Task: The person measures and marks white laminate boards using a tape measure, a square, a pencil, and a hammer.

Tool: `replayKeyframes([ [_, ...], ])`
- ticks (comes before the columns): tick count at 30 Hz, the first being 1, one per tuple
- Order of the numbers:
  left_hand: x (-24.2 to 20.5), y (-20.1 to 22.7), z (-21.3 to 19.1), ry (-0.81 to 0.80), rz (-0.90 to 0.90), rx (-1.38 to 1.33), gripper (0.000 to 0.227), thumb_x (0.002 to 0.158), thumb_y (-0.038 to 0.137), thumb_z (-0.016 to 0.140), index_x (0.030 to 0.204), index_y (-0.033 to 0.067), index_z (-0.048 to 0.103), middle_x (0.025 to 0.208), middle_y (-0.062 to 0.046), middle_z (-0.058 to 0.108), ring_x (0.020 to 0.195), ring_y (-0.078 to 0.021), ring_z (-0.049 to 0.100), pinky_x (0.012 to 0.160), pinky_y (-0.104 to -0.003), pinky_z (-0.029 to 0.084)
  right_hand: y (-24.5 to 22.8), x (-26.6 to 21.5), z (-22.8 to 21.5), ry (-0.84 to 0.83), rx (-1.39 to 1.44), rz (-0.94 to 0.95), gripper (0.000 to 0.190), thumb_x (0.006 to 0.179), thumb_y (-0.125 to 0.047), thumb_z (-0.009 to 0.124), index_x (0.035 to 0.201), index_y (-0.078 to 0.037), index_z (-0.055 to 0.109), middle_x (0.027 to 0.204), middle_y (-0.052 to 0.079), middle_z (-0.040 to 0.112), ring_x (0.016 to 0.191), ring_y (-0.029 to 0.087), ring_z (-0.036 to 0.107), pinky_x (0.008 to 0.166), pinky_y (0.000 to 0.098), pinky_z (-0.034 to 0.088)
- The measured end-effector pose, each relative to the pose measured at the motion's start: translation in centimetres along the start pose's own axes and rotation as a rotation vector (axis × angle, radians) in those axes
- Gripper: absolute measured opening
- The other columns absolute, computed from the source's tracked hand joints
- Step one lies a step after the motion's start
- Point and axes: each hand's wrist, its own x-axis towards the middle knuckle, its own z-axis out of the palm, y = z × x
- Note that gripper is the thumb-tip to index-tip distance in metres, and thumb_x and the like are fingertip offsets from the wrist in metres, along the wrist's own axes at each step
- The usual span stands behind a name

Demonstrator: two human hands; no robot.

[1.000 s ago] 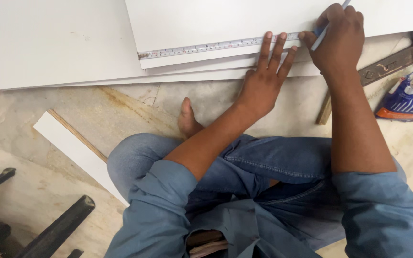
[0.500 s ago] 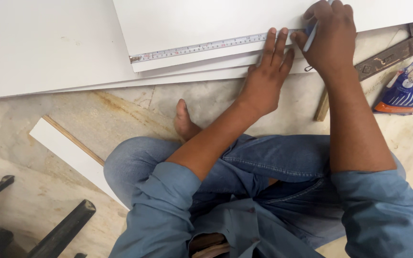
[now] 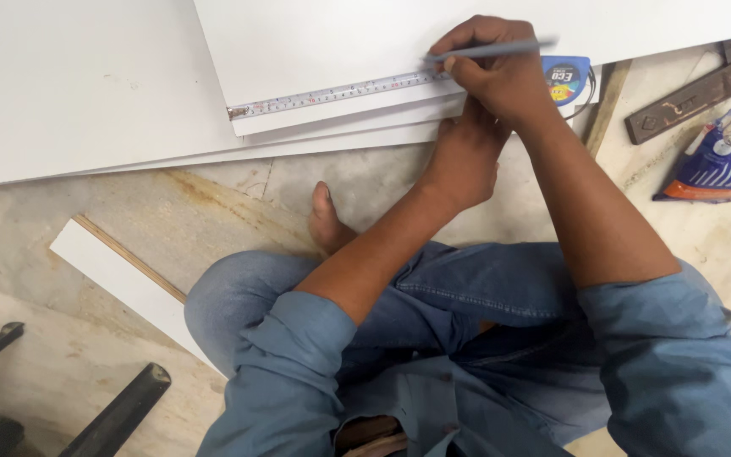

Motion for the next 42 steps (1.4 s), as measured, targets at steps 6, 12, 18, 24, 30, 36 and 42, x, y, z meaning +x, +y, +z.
replayKeyframes([
  [6,0.3,-0.2,0.0,0.062,0.01,0.052,0.078,0.072,0.021,0.077,0.141,0.0013,0.048,0.144,-0.025,0.043,0.14,-0.0417,0.036,0.084,-0.05,0.053,1.5,1.1,-0.5,-0.009,-0.141,0.057,0.009,0.093,0.002,0.072,0.101,-0.001,0.075,0.093,0.004,0.074,0.081,0.007,0.066,0.072,0.022,0.053],
  [12,0.3,-0.3,0.3,0.054,0.022,0.002,0.071,0.073,0.019,0.076,0.137,0.0011,0.051,0.139,-0.02,0.052,0.135,-0.0391,0.042,0.083,-0.048,0.053,1.1,0.6,-0.3,0.019,-0.308,-0.013,0.011,0.09,-0.002,0.078,0.101,-0.004,0.08,0.088,0.003,0.068,0.074,0.009,0.06,0.066,0.0233,0.048],
  [18,0.1,-0.3,0.5,0.061,0.024,-0.023,0.069,0.073,0.017,0.076,0.135,0.0001,0.053,0.133,-0.022,0.054,0.131,-0.0379,0.046,0.079,-0.048,0.052,1.7,0.3,-0.1,0.04,-0.264,0.007,0.009,0.091,-0.003,0.079,0.1,-0.005,0.08,0.09,0.002,0.07,0.077,0.01,0.065,0.07,0.0228,0.053],
  [24,0.2,-0.5,0.4,0.101,0.036,-0.025,0.071,0.071,0.017,0.076,0.135,-0.0014,0.053,0.131,-0.023,0.055,0.128,-0.0381,0.047,0.077,-0.048,0.052,1.9,0.6,-0.1,0.038,-0.286,-0.064,0.009,0.092,-0.002,0.079,0.101,-0.005,0.08,0.091,0.003,0.07,0.08,0.011,0.067,0.072,0.0239,0.054],
  [30,0.0,-0.4,0.6,0.078,0.039,0.011,0.066,0.072,0.019,0.076,0.131,-0.0008,0.056,0.13,-0.019,0.057,0.126,-0.0365,0.048,0.076,-0.046,0.052,2.1,0.2,-0.1,0.039,-0.345,-0.109,0.011,0.093,-0.001,0.079,0.103,-0.006,0.081,0.093,0.003,0.071,0.081,0.012,0.067,0.072,0.0247,0.054],
  [36,0.1,-0.5,0.5,0.057,0.03,0.023,0.063,0.074,0.021,0.076,0.13,-0.0008,0.057,0.129,-0.018,0.058,0.127,-0.0361,0.048,0.076,-0.046,0.051,2.1,0.3,0.0,0.042,-0.342,-0.099,0.009,0.094,-0.003,0.079,0.102,-0.006,0.081,0.092,0.004,0.07,0.08,0.013,0.066,0.071,0.0256,0.053],
  [42,0.0,-0.4,0.4,0.077,0.034,0.022,0.063,0.073,0.022,0.077,0.129,-0.0006,0.058,0.129,-0.017,0.058,0.127,-0.0349,0.048,0.076,-0.046,0.051,2.2,0.1,0.0,0.048,-0.333,-0.103,0.011,0.092,-0.002,0.078,0.102,-0.005,0.08,0.093,0.004,0.071,0.081,0.013,0.067,0.073,0.0255,0.055],
])
